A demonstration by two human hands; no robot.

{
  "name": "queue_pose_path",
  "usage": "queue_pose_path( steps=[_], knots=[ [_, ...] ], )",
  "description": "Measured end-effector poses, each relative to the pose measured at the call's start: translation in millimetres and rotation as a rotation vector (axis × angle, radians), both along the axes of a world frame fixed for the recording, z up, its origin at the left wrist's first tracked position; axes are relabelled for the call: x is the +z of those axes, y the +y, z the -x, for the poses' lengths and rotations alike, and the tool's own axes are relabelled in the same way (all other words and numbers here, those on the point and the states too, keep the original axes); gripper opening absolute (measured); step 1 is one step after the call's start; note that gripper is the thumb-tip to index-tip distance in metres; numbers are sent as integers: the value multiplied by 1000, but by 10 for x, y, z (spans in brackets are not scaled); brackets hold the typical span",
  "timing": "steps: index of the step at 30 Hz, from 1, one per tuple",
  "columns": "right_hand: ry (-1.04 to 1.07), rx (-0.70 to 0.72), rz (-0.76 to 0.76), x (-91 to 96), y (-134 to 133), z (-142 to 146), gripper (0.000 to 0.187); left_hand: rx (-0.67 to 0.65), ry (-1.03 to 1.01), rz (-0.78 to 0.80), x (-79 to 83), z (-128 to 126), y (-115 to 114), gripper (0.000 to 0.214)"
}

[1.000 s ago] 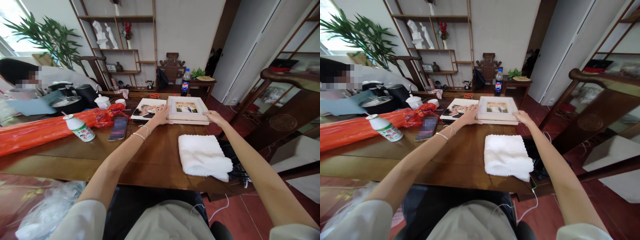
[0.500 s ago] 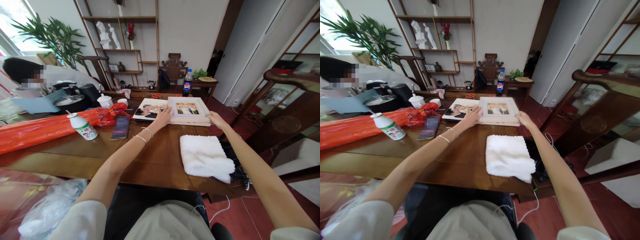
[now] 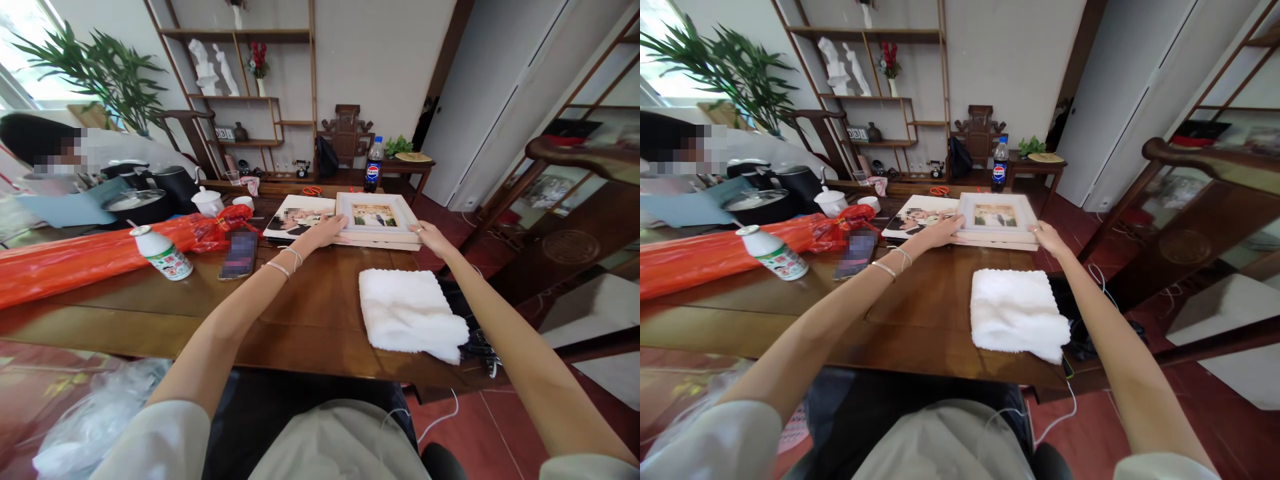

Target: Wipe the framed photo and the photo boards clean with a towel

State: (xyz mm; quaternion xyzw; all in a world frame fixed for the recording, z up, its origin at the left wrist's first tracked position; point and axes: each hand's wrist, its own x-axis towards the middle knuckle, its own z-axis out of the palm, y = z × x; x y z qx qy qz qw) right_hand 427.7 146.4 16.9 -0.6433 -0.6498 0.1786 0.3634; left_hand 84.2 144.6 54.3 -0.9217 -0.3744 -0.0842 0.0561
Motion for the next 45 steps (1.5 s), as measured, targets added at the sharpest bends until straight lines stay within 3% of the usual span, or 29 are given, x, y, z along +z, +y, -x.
queue_pose_path(
  steps=[5, 7, 11, 17, 24, 36, 39, 42, 45],
  knots=[
    [-36, 152, -31, 42, -125, -23, 101, 5, -53, 29, -6, 29, 68, 27],
    [-108, 177, -14, 51, -158, -29, 113, 16, -65, 43, -8, 29, 89, 28],
    [-214, 144, 22, 79, -198, -14, 113, 28, -105, 59, 10, 14, 68, 26],
    [-321, 206, 28, 161, -238, 28, 101, 41, -198, 51, 66, 0, 32, 29],
    [-337, 195, 32, 161, -168, -47, 107, 72, -228, 59, 45, -43, 2, 28],
    [-305, 172, 46, 160, -196, -50, 109, 94, -1, -45, 91, -70, -127, 37],
    [-300, 195, 34, 168, -252, -89, 111, 114, -68, -64, 103, 45, -135, 39],
    [-277, 202, -28, 198, -343, -136, 116, 333, -259, -62, 102, 365, -66, 39],
    [-237, 176, -159, 290, -489, -86, 111, 779, -370, 29, 69, 802, 44, 46]
  ],
)
